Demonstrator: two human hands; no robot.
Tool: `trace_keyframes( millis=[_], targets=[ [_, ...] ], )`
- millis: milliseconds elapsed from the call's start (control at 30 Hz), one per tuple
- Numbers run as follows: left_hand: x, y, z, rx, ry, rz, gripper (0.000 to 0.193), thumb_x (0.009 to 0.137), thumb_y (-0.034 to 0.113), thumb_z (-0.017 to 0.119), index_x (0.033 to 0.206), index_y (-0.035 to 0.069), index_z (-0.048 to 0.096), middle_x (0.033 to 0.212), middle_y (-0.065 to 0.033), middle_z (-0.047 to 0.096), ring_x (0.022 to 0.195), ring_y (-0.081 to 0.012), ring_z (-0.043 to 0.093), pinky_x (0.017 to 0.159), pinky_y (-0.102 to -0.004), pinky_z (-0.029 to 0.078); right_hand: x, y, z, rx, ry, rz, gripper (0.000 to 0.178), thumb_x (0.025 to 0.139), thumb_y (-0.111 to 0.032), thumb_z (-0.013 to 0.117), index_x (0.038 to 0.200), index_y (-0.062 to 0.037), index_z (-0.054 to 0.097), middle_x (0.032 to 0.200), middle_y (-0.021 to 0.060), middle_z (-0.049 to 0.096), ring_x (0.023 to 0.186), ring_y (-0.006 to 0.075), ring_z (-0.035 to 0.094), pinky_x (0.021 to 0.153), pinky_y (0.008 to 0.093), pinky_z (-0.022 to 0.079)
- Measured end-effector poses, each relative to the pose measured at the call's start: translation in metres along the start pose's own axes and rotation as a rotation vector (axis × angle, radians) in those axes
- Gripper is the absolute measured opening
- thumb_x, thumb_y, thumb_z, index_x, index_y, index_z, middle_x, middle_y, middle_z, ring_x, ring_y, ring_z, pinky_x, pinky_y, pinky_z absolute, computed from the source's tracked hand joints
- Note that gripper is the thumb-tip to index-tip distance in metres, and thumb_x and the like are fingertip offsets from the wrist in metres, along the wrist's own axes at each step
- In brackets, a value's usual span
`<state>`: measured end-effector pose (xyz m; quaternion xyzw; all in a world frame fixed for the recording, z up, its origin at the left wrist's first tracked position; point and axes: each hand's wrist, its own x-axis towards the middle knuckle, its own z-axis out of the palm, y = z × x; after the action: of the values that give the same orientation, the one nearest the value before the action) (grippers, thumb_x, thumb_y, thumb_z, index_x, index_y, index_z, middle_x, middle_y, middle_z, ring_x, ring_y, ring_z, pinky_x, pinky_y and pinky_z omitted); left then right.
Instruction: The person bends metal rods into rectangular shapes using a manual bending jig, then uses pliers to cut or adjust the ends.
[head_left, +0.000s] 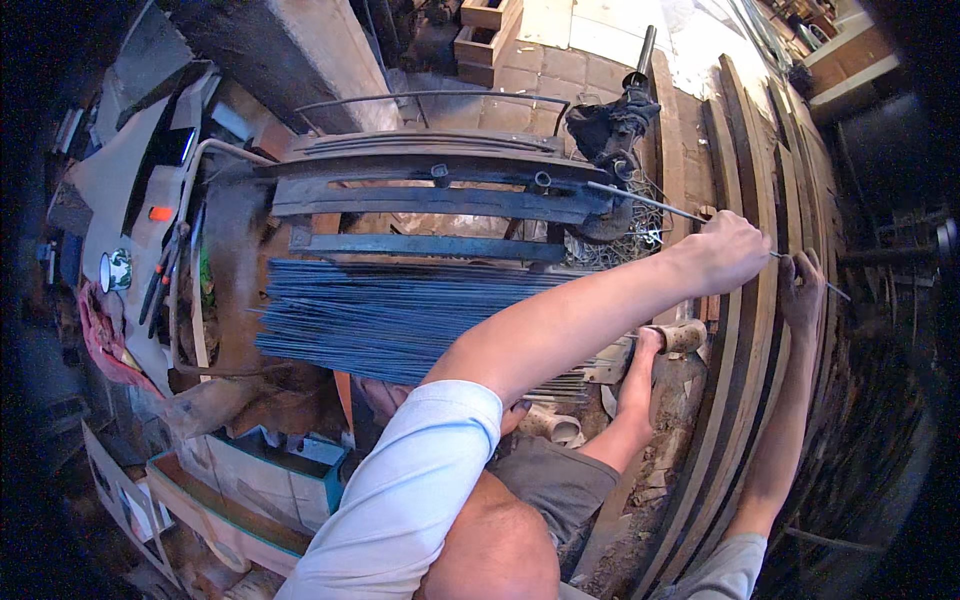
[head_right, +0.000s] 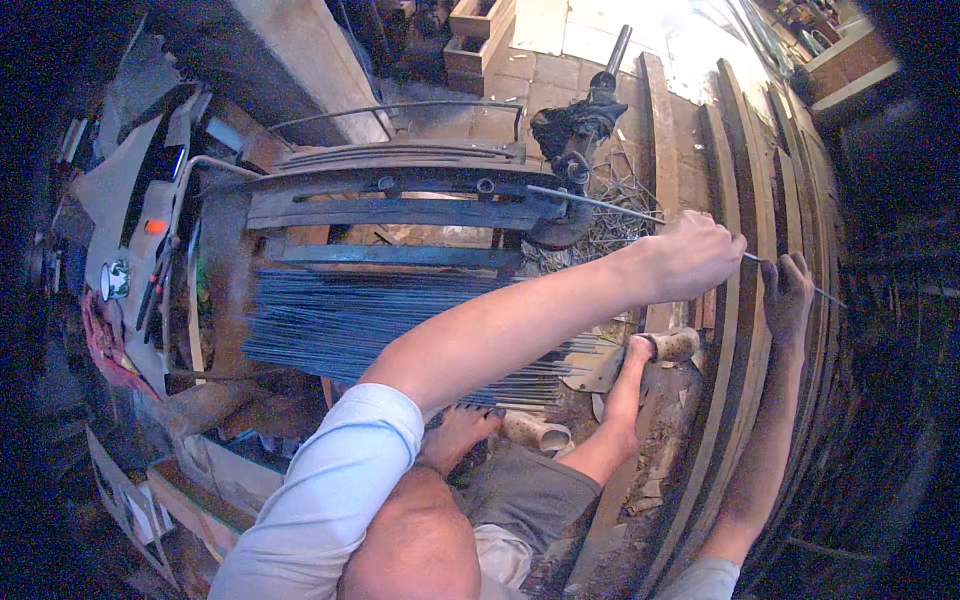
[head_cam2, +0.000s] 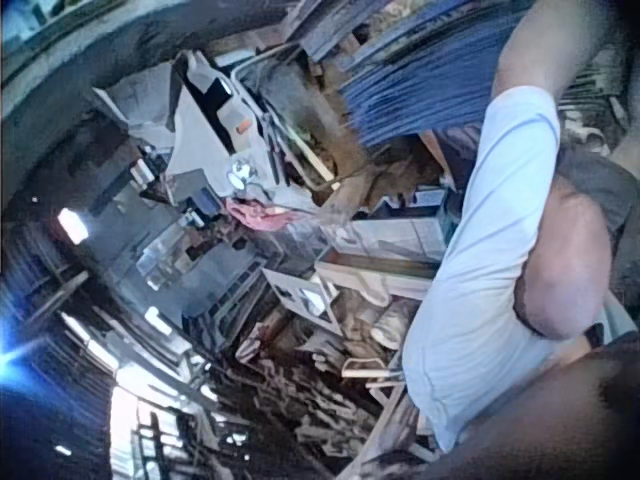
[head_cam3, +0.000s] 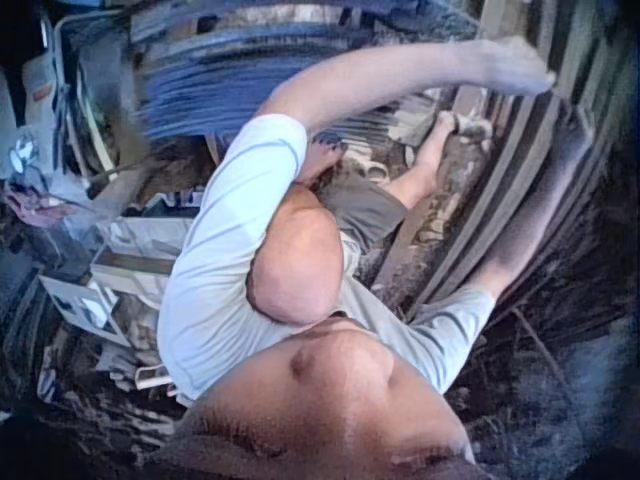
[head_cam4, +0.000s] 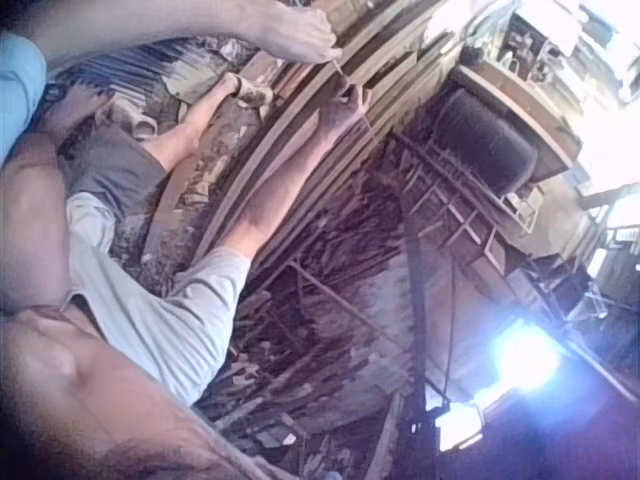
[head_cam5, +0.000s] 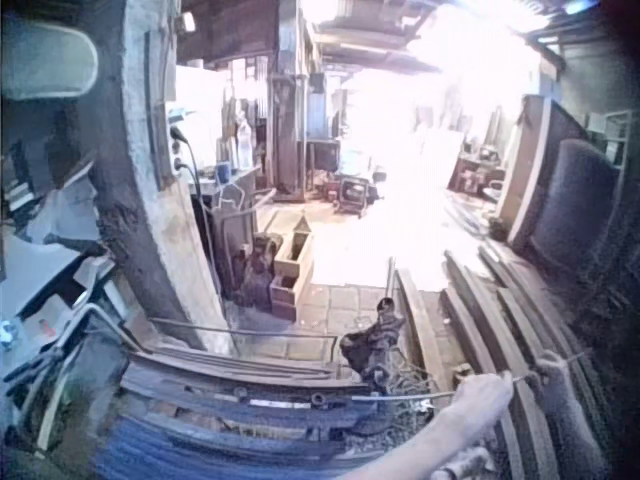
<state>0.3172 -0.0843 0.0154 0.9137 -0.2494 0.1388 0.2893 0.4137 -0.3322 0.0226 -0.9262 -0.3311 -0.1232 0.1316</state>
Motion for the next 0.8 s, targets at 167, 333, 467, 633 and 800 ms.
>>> trace_keyframes(
  millis=[167,333,467,633,800],
  targets=[
    [0.005,-0.034,0.023,-0.006,0.125,-0.025,0.014,0.079,0.010,0.062,0.086,-0.002,0.064,0.076,-0.0167,0.070,0.073,-0.0329,0.071,0.062,-0.0414,0.057,0.038,0.006,0.020,-0.047,-0.068,-0.094,0.032,0.088,-0.018,0.068,0.078,0.0039,0.047,0.080,0.0196,0.048,0.073,0.0385,0.050,0.066,0.0462,0.041],
    [0.020,-0.034,0.033,0.032,0.082,-0.060,0.014,0.077,0.009,0.064,0.086,-0.001,0.067,0.073,-0.0142,0.070,0.070,-0.0282,0.072,0.059,-0.0380,0.056,0.043,0.038,0.035,0.080,-0.069,-0.038,0.026,0.089,-0.015,0.067,0.081,0.0033,0.050,0.080,0.0152,0.043,0.071,0.0313,0.043,0.064,0.0369,0.040],
    [0.029,-0.030,0.026,-0.009,0.037,-0.082,0.014,0.076,0.008,0.063,0.087,-0.001,0.068,0.078,-0.0160,0.071,0.074,-0.0303,0.072,0.064,-0.0407,0.056,0.043,0.049,0.034,-0.002,0.005,-0.162,0.027,0.090,-0.016,0.065,0.079,0.0036,0.050,0.076,0.0186,0.041,0.071,0.0322,0.045,0.065,0.0390,0.040],
    [0.017,-0.048,0.038,-0.029,0.130,-0.191,0.012,0.077,0.008,0.062,0.084,0.001,0.067,0.079,-0.0179,0.070,0.080,-0.0333,0.072,0.070,-0.0435,0.057,0.056,0.026,0.039,-0.003,-0.110,-0.056,0.025,0.092,-0.018,0.064,0.083,0.0036,0.056,0.084,0.0175,0.050,0.077,0.0331,0.052,0.070,0.0372,0.044],
    [0.018,-0.048,0.037,0.003,0.131,-0.183,0.010,0.077,0.007,0.062,0.082,0.002,0.068,0.074,-0.0173,0.069,0.072,-0.0326,0.072,0.063,-0.0409,0.058,0.066,0.017,0.031,0.152,-0.081,0.015,0.020,0.097,-0.018,0.058,0.096,0.0021,0.060,0.096,0.0160,0.056,0.087,0.0273,0.058,0.079,0.0331,0.046]
  ],
)
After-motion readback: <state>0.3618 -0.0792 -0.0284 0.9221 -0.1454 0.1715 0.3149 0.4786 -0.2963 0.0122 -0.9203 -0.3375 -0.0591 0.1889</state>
